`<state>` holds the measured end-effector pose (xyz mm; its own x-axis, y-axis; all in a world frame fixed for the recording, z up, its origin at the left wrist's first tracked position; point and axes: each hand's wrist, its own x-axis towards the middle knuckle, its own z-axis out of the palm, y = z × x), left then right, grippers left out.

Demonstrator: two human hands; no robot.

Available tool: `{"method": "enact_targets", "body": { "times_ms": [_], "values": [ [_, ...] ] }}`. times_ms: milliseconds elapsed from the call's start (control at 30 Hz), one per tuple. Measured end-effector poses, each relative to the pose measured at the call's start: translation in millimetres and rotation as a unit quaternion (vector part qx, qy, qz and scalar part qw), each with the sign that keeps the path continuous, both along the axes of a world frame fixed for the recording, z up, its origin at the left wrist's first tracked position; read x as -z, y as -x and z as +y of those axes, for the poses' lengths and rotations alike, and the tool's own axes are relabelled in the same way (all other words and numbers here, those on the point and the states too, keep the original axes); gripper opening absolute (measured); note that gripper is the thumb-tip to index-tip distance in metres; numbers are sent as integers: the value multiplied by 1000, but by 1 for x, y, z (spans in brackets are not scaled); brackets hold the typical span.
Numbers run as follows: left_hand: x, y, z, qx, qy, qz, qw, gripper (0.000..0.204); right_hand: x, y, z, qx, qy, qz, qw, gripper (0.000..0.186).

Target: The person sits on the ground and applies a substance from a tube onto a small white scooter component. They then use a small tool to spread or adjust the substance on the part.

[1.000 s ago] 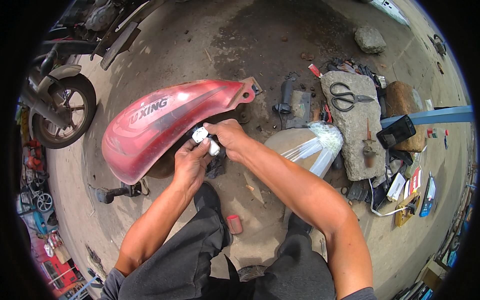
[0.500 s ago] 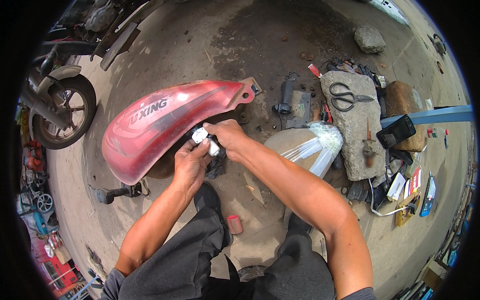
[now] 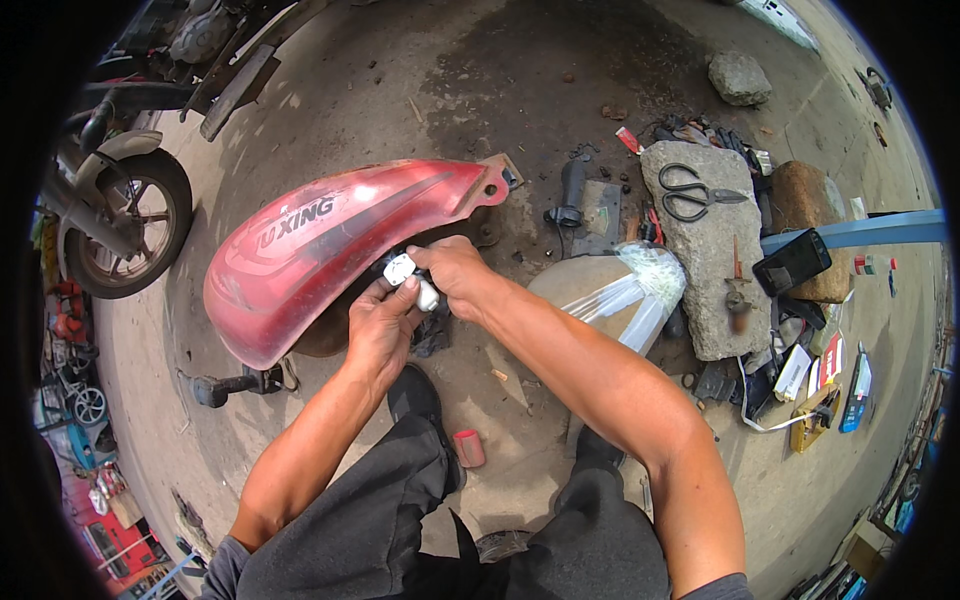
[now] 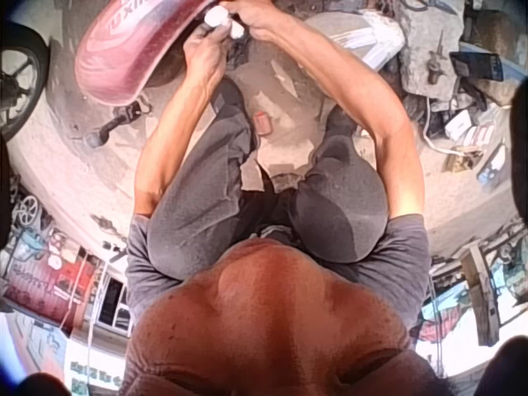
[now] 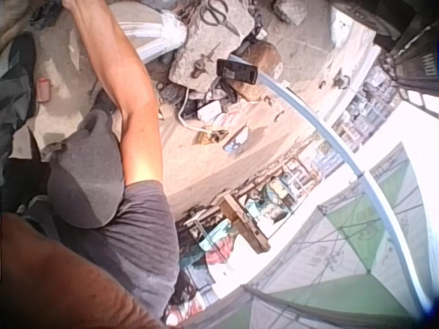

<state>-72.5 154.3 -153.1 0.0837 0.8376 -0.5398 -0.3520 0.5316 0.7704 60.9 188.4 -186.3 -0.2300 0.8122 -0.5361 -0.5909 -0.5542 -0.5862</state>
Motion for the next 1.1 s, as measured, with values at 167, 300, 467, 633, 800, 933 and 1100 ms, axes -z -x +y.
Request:
{"method": "enact_targets", "body": {
  "times_ms": [167, 300, 467, 633, 800, 933, 1100],
  "values": [
    [0, 0, 0, -1, 0, -5, 1000, 28, -3, -2, -2, 0, 15, 27, 1000, 18],
    [-3, -1, 0, -4, 0, -6, 1000, 28, -4, -2, -1, 1, 22, 35, 999, 18],
    [-1, -1, 0, -3, 0, -5, 1000, 28, -3, 0, 1, 5, 16, 7, 1000, 18],
    [0, 0, 0, -3, 1, 0, 1000, 27, -3, -2, -1, 3, 8, 6, 1000, 18],
    [0, 1, 0, 1, 2, 5, 1000, 27, -6, -3, -2, -1, 16, 13, 1000, 18],
    [0, 0, 0, -2, 2, 4, 1000, 27, -3, -2, 0, -2, 12, 22, 1000, 18],
    [0, 0, 0, -4, 2, 7, 1000, 27, -1, 1, 0, -7, 9, 0, 1000, 19]
  ]
}}
